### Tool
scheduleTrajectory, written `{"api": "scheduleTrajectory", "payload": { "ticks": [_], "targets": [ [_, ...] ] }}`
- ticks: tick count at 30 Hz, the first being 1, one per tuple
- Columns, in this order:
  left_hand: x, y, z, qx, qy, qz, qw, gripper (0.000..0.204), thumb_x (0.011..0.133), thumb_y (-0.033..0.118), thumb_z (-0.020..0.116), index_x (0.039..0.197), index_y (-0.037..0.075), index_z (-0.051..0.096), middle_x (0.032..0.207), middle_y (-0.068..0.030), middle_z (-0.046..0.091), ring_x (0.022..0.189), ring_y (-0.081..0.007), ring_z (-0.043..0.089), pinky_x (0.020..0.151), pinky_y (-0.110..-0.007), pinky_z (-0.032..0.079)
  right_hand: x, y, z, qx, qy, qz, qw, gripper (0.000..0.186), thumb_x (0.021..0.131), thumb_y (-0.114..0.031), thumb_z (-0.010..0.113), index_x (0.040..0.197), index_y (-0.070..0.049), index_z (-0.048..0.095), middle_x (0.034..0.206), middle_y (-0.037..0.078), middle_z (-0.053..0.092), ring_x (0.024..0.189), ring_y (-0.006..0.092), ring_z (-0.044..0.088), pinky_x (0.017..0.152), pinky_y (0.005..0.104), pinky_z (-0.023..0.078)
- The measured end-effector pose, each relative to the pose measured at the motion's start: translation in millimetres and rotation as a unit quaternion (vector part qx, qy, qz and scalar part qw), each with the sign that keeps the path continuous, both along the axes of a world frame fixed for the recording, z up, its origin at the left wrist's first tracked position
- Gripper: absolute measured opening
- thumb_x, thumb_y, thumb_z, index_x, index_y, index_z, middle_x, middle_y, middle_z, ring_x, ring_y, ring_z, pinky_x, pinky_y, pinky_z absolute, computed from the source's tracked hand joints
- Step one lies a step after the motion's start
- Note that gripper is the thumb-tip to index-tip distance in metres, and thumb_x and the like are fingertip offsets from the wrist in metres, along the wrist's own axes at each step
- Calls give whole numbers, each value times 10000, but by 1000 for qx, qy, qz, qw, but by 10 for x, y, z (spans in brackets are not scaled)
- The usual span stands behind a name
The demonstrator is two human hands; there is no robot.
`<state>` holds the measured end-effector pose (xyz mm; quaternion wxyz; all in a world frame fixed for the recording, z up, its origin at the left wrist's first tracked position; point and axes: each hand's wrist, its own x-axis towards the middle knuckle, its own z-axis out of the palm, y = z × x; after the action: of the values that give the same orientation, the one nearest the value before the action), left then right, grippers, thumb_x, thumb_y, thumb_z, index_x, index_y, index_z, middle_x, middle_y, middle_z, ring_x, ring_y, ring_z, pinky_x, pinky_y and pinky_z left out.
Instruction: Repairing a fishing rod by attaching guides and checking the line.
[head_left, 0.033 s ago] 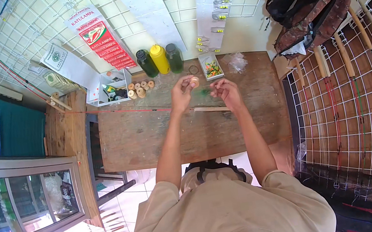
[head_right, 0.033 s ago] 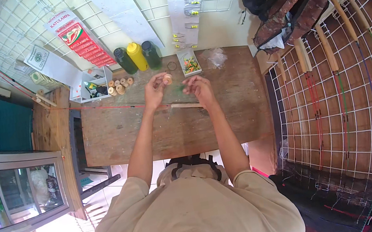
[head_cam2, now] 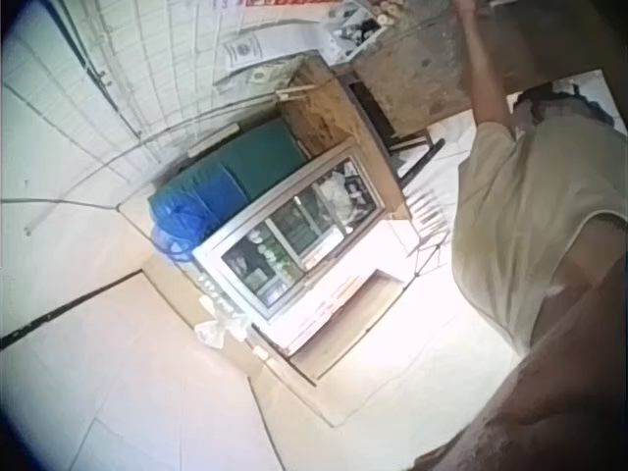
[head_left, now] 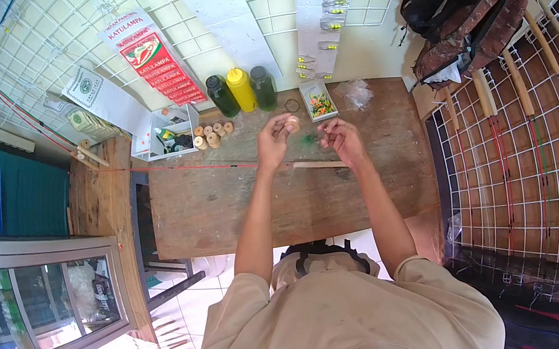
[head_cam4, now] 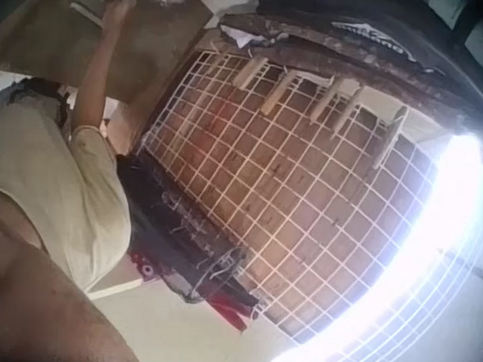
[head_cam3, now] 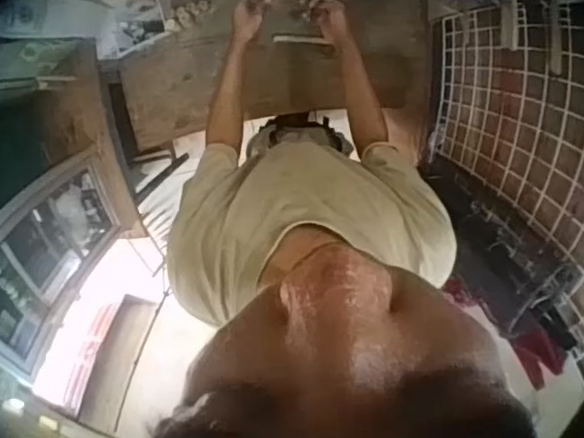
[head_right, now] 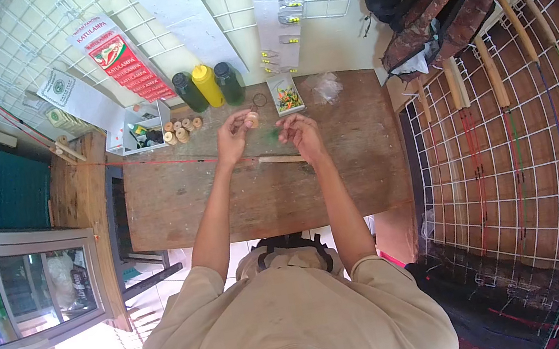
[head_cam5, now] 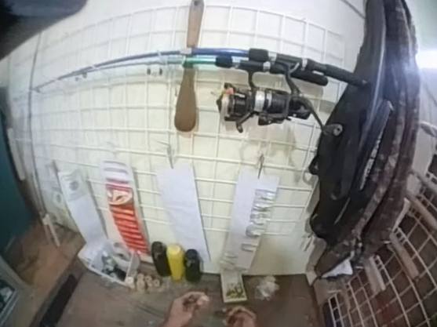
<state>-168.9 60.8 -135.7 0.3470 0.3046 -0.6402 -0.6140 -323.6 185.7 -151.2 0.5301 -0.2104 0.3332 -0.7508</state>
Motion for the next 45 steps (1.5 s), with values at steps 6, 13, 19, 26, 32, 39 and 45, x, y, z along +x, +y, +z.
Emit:
{"api": "scheduleTrajectory", "payload": {
  "ticks": [6,13,19,26,32,39,45],
  "targets": [
    [183,-120,52,-99,-80,-17,992,336,808,34,672,1130,27,578,985,-69,676,863,-142,628,782,-288,486,-7,-114,20,95,107,-33,989,208,809,-87,432,834,1,619,814,53,608,591,98,478,553,236,398],
    [419,-273,124,-194,-88,-51,976,380,752,114,743,1099,64,596,968,-28,671,867,-136,600,763,-302,456,217,-239,235,178,503,-144,833,138,807,-93,588,892,-32,678,752,33,588,594,106,469,559,255,396],
    [520,-396,115,-321,-109,-68,938,298,740,80,730,1026,50,650,1003,-76,643,918,-238,613,798,-335,486,112,-270,128,155,656,-93,732,129,778,-31,638,895,-28,692,829,127,621,656,266,597,603,348,467],
    [562,-470,259,-263,-109,-90,954,400,733,97,745,1115,75,629,1037,-68,644,958,-222,611,834,-326,469,232,-393,595,143,733,-157,647,70,804,-71,637,845,-36,681,840,120,631,775,291,608,696,349,474],
    [475,-486,235,-261,-101,-100,955,360,752,74,730,1092,56,611,1034,-74,632,952,-206,618,809,-307,487,345,-574,472,76,448,-78,888,121,883,-138,612,920,-24,623,817,20,624,718,104,554,669,255,446],
    [443,-501,216,-191,-32,-78,978,289,782,47,712,1050,30,606,1041,-55,621,937,-154,623,777,-276,503,390,-583,440,86,285,-82,951,161,916,-184,589,946,-29,621,647,-80,443,566,16,375,512,186,309],
    [467,-552,210,-149,-6,-54,987,277,812,65,683,1079,47,614,1076,-73,628,902,-172,636,743,-271,506,292,-572,461,148,420,-158,881,165,899,-197,615,935,-50,681,613,-103,268,551,21,236,495,203,217]
  ]
}}
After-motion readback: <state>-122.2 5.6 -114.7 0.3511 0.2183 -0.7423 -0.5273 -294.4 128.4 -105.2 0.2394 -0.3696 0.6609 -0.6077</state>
